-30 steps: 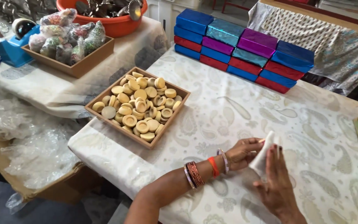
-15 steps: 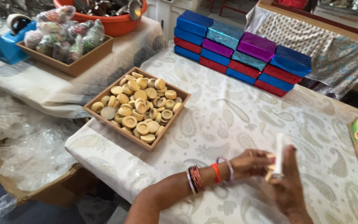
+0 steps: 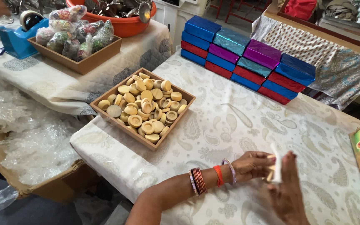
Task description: Wrapping small blue boxes and items in gift paper and cleaning wooden discs.
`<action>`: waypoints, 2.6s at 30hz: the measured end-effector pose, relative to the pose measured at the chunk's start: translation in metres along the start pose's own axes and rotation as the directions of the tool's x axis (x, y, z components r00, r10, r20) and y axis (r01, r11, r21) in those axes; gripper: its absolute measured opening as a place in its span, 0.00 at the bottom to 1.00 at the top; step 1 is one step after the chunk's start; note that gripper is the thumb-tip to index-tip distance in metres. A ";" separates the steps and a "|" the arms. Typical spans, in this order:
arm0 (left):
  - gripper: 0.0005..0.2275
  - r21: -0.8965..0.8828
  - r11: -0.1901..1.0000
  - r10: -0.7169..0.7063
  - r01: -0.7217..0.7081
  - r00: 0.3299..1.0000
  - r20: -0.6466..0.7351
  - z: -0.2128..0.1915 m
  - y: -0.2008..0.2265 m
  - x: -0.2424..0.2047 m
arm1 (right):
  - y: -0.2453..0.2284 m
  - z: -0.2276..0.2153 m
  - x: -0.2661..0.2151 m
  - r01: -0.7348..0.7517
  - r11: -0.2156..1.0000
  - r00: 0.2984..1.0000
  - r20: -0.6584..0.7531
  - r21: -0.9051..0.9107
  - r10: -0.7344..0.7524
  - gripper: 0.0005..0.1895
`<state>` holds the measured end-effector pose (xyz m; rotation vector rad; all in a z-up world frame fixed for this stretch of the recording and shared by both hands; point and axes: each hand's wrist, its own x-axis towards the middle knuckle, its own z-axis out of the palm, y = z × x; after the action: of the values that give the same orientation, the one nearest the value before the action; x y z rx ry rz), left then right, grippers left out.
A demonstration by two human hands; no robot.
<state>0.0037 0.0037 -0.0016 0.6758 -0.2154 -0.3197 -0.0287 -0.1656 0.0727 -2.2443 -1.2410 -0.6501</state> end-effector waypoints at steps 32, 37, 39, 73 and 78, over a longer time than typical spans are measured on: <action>0.15 -0.194 0.980 0.020 -0.050 0.988 -0.152 -0.007 -0.009 0.002 | -0.012 -0.004 0.004 -0.219 0.956 0.976 0.065 0.193 0.210 0.30; 0.15 0.010 0.998 -0.060 0.062 0.984 -0.165 0.016 0.008 -0.007 | 0.003 -0.005 0.000 -0.300 0.893 0.954 0.084 0.335 0.289 0.31; 0.15 0.026 0.999 -0.031 0.036 0.986 -0.164 0.000 0.000 0.004 | -0.009 -0.005 0.002 -0.331 0.870 0.943 0.095 0.364 0.319 0.32; 0.16 -0.121 0.993 -0.014 0.001 0.995 -0.102 -0.013 -0.009 0.013 | 0.002 -0.010 0.001 -0.103 0.994 0.994 0.045 0.047 0.101 0.31; 0.17 -0.161 0.986 0.004 -0.030 0.987 -0.159 -0.011 0.004 0.012 | -0.002 -0.001 -0.004 -0.026 1.000 1.000 0.016 0.000 0.026 0.31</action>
<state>0.0193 0.0087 -0.0064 0.5338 -0.0430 -0.2625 -0.0329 -0.1675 0.0714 -2.2656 -1.2174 -0.6235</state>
